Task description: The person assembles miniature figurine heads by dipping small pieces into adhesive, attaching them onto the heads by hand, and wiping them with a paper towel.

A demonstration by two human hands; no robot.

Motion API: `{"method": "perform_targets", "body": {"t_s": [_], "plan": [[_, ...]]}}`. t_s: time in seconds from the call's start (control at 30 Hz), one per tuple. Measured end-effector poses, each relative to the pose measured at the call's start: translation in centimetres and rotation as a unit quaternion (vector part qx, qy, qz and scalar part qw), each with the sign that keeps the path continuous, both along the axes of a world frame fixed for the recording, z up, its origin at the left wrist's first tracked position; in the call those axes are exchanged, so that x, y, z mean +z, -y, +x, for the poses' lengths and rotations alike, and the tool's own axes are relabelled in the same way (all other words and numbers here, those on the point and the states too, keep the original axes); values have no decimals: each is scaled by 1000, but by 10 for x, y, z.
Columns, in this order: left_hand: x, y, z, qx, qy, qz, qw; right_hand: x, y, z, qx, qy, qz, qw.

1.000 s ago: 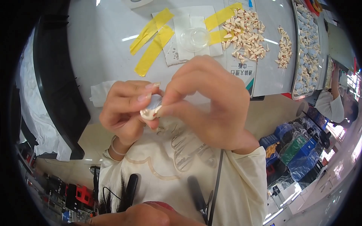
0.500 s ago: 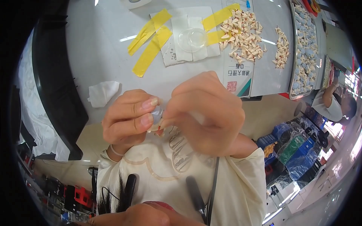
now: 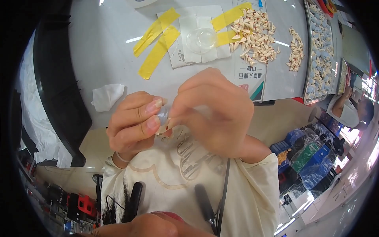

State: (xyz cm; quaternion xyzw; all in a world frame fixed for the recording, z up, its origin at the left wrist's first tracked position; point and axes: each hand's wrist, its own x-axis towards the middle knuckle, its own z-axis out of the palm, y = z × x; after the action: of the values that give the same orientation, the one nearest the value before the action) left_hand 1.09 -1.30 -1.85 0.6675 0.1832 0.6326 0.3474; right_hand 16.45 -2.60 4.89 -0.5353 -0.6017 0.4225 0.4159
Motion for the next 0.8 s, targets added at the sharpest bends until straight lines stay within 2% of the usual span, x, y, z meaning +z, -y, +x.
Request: {"method": "perform_targets", "body": {"t_s": [0.2,0.27,0.3,0.37,0.4,0.47,0.67,0.8], "plan": [[1,1,2,0,-8,-8,1000,-5,-5,6,13,-34,-19,999],[3,2,6,-41,40,-102,993,-5,-8,8,18,-59,-36,997],[5,1,5,-41,39,-99,994,-6,-10,8,15,-63,-24,998],[8,2,1,-60,36,-224,972,-7,-12,8,13,-68,-15,997],[8,2,0,-59,34,-224,972,-8,-12,8,24,-37,22,999],[8,0,-1,-120,91,-317,936,-9,-12,8,34,-8,61,998],[15,2,-1,-186,149,-386,891,-14,-13,13,54,35,153,986],[15,1,-2,-194,138,-397,886,-10,-14,13,57,50,181,980]]}}
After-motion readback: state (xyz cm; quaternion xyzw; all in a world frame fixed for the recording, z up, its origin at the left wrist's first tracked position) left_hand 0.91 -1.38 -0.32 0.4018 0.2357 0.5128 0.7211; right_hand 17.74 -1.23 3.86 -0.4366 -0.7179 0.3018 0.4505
